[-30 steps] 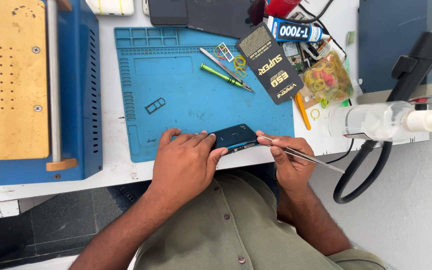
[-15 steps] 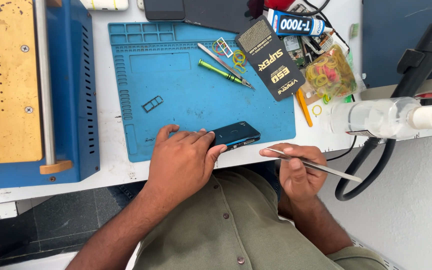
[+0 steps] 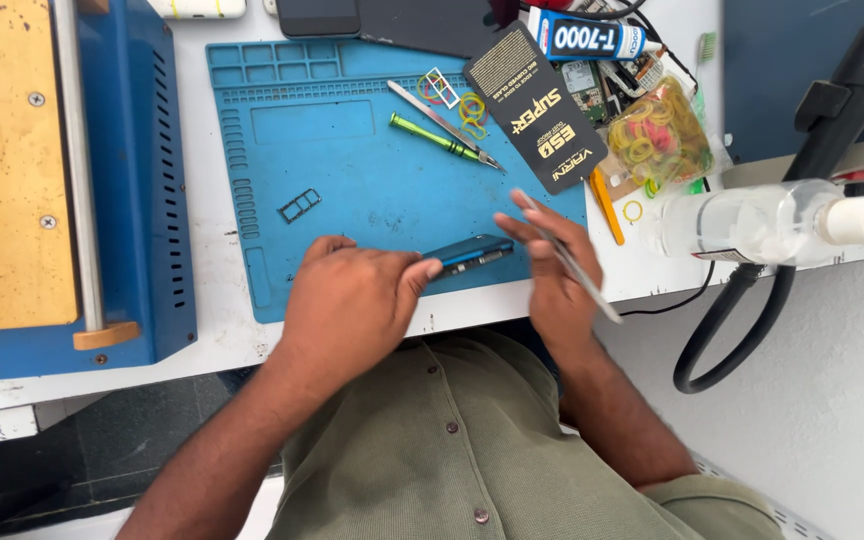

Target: The person uses a green screwdriver to remove screws from the back of a black smartphone, then uses a metal prying tool to separate the back cover from the frame. The person repeatedly lifts and reseats the back cover while inspecting the edges and internal components.

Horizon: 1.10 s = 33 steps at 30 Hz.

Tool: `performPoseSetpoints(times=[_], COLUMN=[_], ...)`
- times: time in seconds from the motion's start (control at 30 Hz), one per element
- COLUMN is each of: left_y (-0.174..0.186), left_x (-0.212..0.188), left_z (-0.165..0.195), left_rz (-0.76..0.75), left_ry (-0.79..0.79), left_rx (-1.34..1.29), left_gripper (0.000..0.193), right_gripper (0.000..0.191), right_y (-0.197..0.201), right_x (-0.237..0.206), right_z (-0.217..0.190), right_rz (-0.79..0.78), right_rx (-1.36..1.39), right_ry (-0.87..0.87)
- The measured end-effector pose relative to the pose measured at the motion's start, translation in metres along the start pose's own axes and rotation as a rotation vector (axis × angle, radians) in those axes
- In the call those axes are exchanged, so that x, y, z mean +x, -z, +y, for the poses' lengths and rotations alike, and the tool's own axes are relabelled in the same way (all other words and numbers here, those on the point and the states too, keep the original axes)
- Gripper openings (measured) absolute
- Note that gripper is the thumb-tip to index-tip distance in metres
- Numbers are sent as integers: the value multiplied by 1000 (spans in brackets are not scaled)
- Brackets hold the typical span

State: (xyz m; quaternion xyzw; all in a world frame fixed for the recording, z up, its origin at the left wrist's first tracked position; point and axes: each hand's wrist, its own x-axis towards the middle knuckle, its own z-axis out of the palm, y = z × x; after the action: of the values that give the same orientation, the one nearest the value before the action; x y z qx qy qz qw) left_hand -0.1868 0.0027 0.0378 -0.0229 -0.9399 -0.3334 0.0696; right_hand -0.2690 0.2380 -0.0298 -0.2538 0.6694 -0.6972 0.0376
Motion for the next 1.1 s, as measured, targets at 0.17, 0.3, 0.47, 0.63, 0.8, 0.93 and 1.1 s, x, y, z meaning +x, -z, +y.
performPoseSetpoints(times=[0.17, 0.3, 0.47, 0.63, 0.8, 0.93, 1.1], left_y=[5, 7, 7, 5, 1, -3, -8], left_x=[21, 32, 35, 20, 4, 0, -5], left_z=[-11, -19, -19, -9, -2, 0, -1], left_rz=[-111, -200, -232, -53, 26, 64, 153], left_ry=[76, 174, 196, -51, -110, -119, -148], left_rx=[24, -24, -3, 95, 80, 111, 115], left_gripper=[52, 56, 56, 46, 33, 31, 27], right_gripper=[43, 46, 48, 44, 44, 39, 28], right_y=[-12, -14, -14, -3, 4, 12, 14], right_x=[18, 29, 31, 18, -7, -20, -20], right_z=[-2, -5, -3, -6, -14, -29, -33], right_rz=[-133, -156, -165, -180, -56, -128, -104], right_rx=[-137, -212, -265, -177, 62, -12, -57], right_ry=[-76, -61, -5, 17, 137, 186, 209])
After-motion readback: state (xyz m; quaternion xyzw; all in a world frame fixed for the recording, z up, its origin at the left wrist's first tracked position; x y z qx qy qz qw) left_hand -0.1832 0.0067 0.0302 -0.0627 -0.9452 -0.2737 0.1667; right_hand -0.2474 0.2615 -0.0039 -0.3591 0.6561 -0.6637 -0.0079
